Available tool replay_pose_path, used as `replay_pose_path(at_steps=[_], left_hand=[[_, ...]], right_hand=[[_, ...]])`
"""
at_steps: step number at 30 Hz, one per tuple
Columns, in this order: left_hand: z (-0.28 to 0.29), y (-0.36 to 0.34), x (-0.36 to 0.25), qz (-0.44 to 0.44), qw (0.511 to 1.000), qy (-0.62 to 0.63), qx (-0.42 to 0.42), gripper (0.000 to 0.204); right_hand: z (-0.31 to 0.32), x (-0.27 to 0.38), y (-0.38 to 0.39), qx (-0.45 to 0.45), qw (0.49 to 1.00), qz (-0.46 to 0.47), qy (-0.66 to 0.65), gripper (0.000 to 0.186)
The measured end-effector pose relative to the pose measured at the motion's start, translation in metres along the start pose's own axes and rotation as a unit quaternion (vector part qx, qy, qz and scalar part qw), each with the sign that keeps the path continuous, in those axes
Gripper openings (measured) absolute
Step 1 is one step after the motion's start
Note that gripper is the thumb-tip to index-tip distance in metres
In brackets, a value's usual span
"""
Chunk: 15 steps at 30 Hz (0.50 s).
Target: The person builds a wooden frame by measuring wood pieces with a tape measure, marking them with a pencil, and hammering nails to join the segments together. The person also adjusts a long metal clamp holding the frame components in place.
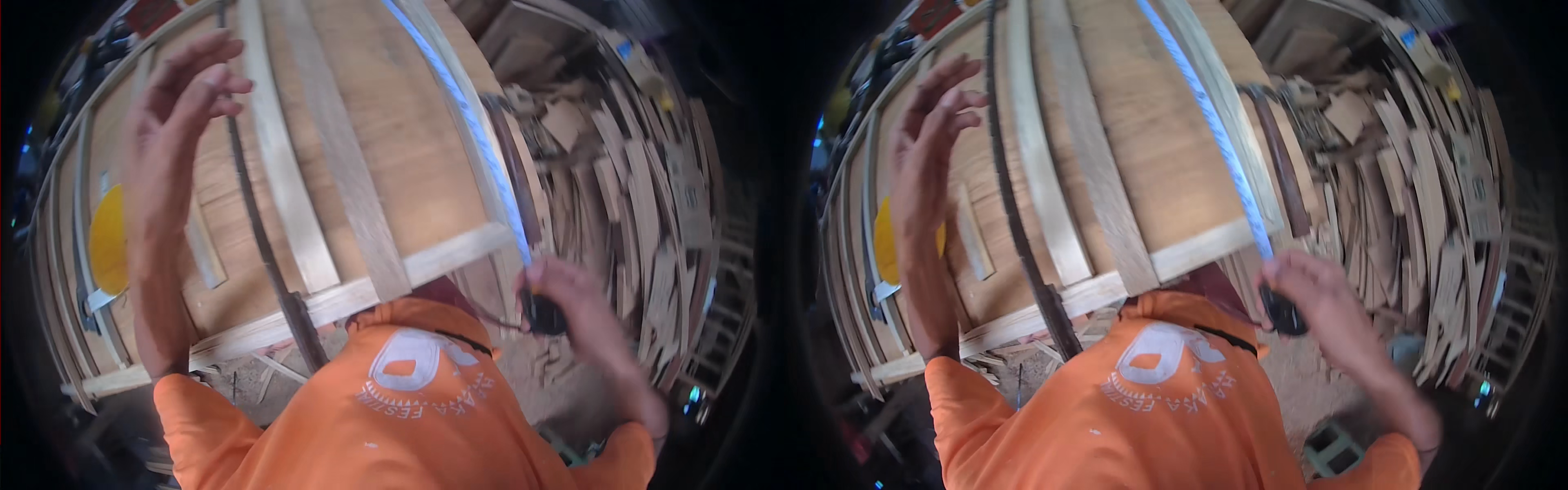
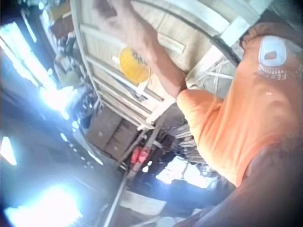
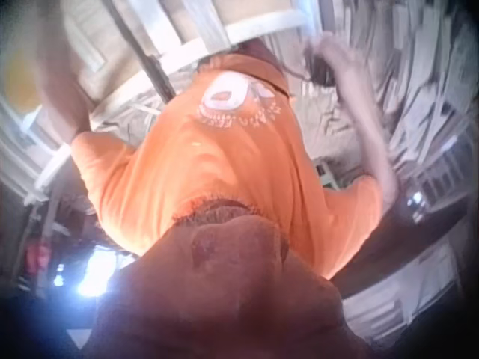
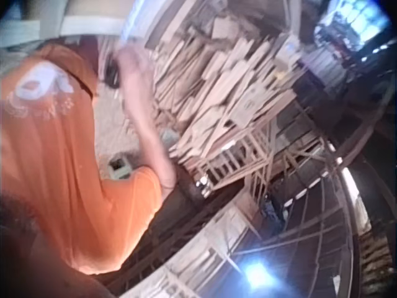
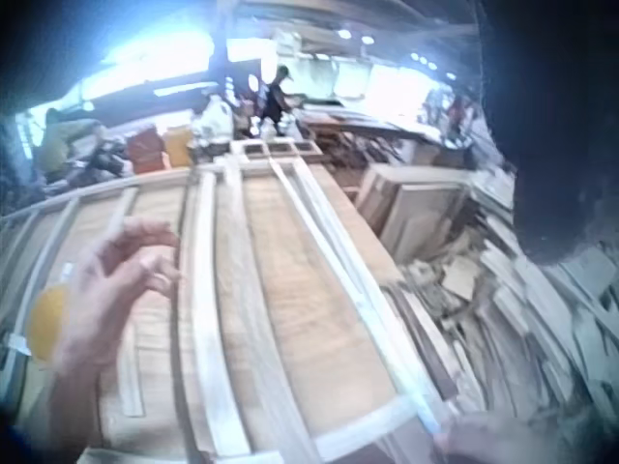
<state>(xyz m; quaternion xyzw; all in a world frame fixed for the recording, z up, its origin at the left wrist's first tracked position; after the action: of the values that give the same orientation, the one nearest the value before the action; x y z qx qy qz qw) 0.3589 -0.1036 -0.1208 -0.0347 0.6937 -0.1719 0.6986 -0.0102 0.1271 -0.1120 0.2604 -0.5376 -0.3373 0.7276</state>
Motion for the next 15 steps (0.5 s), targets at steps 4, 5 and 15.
replay_pose_path(at_steps=[4, 5, 15], left_hand=[[-0.027, 0.008, 0.000, 0.021, 0.999, -0.003, 0.049, 0.047], [-0.035, 0.010, 0.000, 0.021, 0.998, -0.008, 0.062, 0.047], [-0.077, 0.010, 0.002, 0.011, 0.992, 0.017, 0.121, 0.043]], right_hand=[[-0.006, -0.092, 0.028, -0.218, 0.963, 0.015, 0.156, 0.021], [-0.009, -0.106, 0.029, -0.217, 0.966, 0.051, 0.134, 0.021], [-0.013, -0.154, 0.009, -0.299, 0.919, 0.118, 0.228, 0.018]])
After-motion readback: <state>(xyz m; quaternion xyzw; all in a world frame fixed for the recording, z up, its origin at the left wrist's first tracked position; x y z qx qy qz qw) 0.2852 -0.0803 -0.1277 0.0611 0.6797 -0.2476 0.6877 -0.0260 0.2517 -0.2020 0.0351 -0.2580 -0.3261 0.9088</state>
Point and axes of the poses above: each hand's wrist, its own y-axis away from the middle knuckle, its own z-axis out of the back of the hand, x = y × z, the point moved 4 cm from there along -y, towards the middle knuckle, and after that the axes turned 4 degrees about y, right-handed, at the moved point
